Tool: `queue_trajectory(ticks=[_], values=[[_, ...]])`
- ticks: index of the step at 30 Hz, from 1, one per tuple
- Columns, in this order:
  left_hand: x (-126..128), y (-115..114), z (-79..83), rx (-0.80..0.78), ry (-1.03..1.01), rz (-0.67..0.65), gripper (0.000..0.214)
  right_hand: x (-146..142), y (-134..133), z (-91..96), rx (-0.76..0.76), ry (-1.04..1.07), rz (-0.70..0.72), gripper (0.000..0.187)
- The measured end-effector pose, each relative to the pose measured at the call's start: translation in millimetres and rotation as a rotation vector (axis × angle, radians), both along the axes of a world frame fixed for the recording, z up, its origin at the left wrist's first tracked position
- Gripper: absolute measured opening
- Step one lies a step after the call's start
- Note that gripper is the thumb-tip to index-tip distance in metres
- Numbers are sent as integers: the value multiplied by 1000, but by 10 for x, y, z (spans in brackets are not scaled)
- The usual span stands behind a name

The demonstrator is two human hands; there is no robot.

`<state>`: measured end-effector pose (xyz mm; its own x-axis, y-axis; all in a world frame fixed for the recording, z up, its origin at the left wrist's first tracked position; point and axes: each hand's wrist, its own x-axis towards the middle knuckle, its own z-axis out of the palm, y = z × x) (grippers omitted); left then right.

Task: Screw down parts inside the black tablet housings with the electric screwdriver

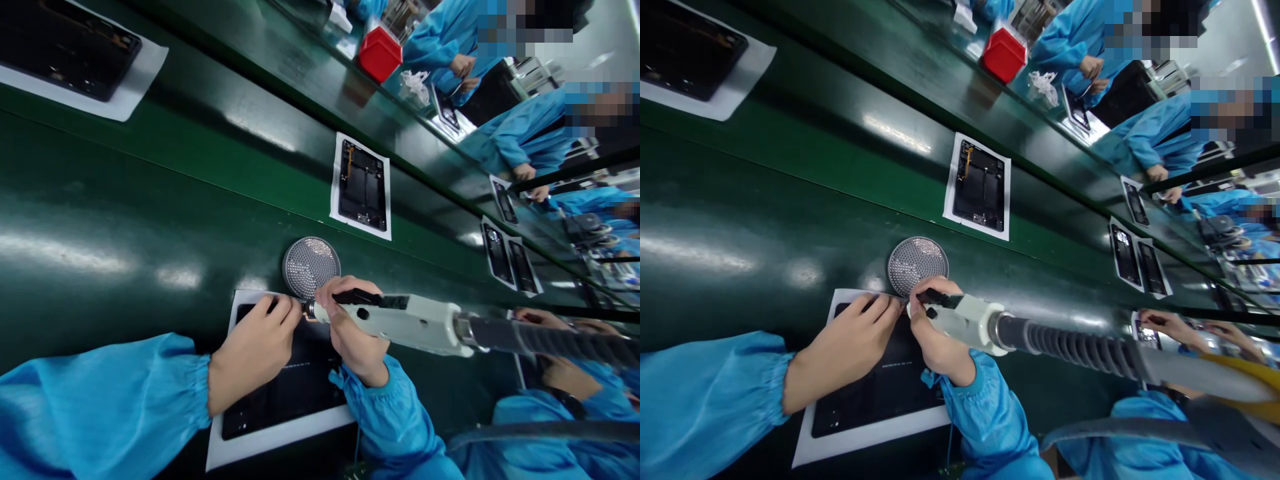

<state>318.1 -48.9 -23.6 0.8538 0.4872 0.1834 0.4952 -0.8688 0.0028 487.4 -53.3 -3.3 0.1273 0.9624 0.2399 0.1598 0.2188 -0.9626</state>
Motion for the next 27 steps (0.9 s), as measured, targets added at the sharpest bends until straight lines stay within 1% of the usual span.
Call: queue_trajectory(ticks=[3,7,9,11,13,15,17,20,24,27], values=[[-5,-10,12,-14,3,4,32,-22,4,-36,42,21,17,11],[5,-5,-19,-18,-20,-3,31,29,-15,-54,70,18,-12,14],[15,9,-51,-28,-45,-9,31,90,7,7,95,26,-39,19],[24,22,-87,-64,-85,-16,33,149,76,109,135,81,-79,23],[35,26,-122,-108,-130,-17,35,181,194,209,163,155,-125,23],[48,19,-154,-127,-168,-2,36,179,336,258,156,207,-167,22],[59,3,-179,-125,-193,17,36,157,467,238,124,229,-190,22],[67,-17,-202,-122,-218,31,35,123,590,128,93,223,-183,22],[59,-9,-215,-135,-240,27,33,109,627,3,75,167,-192,23],[56,9,-216,-142,-253,29,31,101,625,-13,54,133,-199,26]])
